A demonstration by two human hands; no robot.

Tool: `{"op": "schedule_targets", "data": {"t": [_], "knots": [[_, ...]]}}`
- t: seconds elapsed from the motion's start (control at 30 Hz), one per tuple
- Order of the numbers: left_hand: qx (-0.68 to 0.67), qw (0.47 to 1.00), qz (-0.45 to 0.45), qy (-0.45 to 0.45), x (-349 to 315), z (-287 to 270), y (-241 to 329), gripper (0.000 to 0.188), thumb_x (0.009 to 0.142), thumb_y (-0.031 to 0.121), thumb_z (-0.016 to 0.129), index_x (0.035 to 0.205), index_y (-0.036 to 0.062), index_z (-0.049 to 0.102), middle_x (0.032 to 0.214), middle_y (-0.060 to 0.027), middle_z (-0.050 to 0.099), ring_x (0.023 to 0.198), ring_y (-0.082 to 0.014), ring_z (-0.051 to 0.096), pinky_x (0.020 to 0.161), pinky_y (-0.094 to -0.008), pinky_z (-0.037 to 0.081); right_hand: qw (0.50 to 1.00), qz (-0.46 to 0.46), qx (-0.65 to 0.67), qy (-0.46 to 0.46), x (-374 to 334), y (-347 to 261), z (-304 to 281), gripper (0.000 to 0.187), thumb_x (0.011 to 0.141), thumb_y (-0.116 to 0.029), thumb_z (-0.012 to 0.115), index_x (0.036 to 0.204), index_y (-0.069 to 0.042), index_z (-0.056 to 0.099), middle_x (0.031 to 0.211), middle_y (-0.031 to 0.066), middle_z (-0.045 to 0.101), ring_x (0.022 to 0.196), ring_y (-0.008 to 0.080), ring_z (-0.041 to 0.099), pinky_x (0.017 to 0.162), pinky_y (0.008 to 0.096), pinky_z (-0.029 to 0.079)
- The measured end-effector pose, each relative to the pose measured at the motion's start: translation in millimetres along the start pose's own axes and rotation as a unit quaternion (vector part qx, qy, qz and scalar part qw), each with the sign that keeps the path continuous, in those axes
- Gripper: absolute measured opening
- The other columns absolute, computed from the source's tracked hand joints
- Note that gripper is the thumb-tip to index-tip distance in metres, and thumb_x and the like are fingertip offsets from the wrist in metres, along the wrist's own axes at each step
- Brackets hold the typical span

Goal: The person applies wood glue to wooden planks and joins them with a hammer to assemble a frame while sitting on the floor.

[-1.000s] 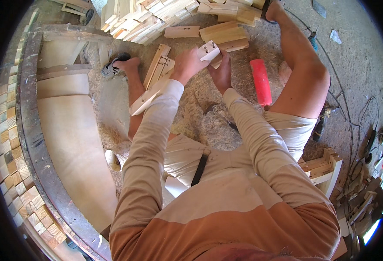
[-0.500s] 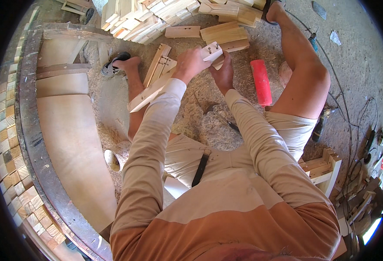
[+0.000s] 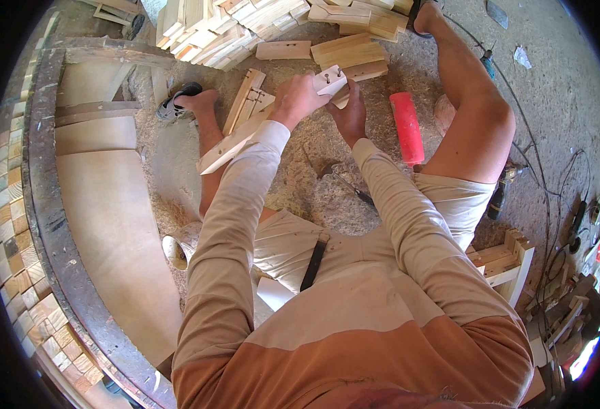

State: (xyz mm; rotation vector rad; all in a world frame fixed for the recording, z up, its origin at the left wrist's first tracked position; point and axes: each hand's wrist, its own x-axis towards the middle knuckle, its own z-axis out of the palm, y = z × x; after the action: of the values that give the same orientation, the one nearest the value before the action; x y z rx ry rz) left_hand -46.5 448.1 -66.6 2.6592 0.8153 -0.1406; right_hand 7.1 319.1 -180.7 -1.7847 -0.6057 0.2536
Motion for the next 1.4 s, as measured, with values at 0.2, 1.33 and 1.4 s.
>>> {"op": "schedule_targets", "data": {"t": [0.2,1.33,1.4], "knots": [[0.016,1.000,0.002,-0.004,-1,-4,7,0.053,0.073,0.039,0.083,0.106,-0.0004,0.070,0.091,-0.0245,0.074,0.086,-0.0394,0.073,0.078,-0.0451,0.058,1.000,0.004,0.021,-0.005,0,2,-3,0.076,0.073,-0.008,0.086,0.138,-0.004,0.047,0.128,0.0198,0.057,0.119,0.0385,0.058,0.099,0.0441,0.048],[0.048,0.998,0.000,-0.031,-3,-9,15,0.056,0.076,0.046,0.081,0.107,0.0009,0.070,0.095,-0.0228,0.073,0.089,-0.0400,0.072,0.080,-0.0464,0.057,0.640,0.089,-0.479,-0.595,-130,77,-17,0.050,0.076,-0.039,0.085,0.113,-0.007,0.076,0.116,0.0151,0.074,0.109,0.0356,0.071,0.090,0.0475,0.058],[0.050,0.998,-0.003,-0.033,-4,-8,11,0.057,0.076,0.047,0.081,0.107,0.0010,0.070,0.094,-0.0225,0.074,0.090,-0.0395,0.072,0.081,-0.0464,0.057,0.619,0.064,-0.498,-0.604,-146,85,-13,0.046,0.076,-0.036,0.085,0.110,-0.007,0.077,0.114,0.0148,0.074,0.108,0.0351,0.071,0.089,0.0484,0.058]]}}
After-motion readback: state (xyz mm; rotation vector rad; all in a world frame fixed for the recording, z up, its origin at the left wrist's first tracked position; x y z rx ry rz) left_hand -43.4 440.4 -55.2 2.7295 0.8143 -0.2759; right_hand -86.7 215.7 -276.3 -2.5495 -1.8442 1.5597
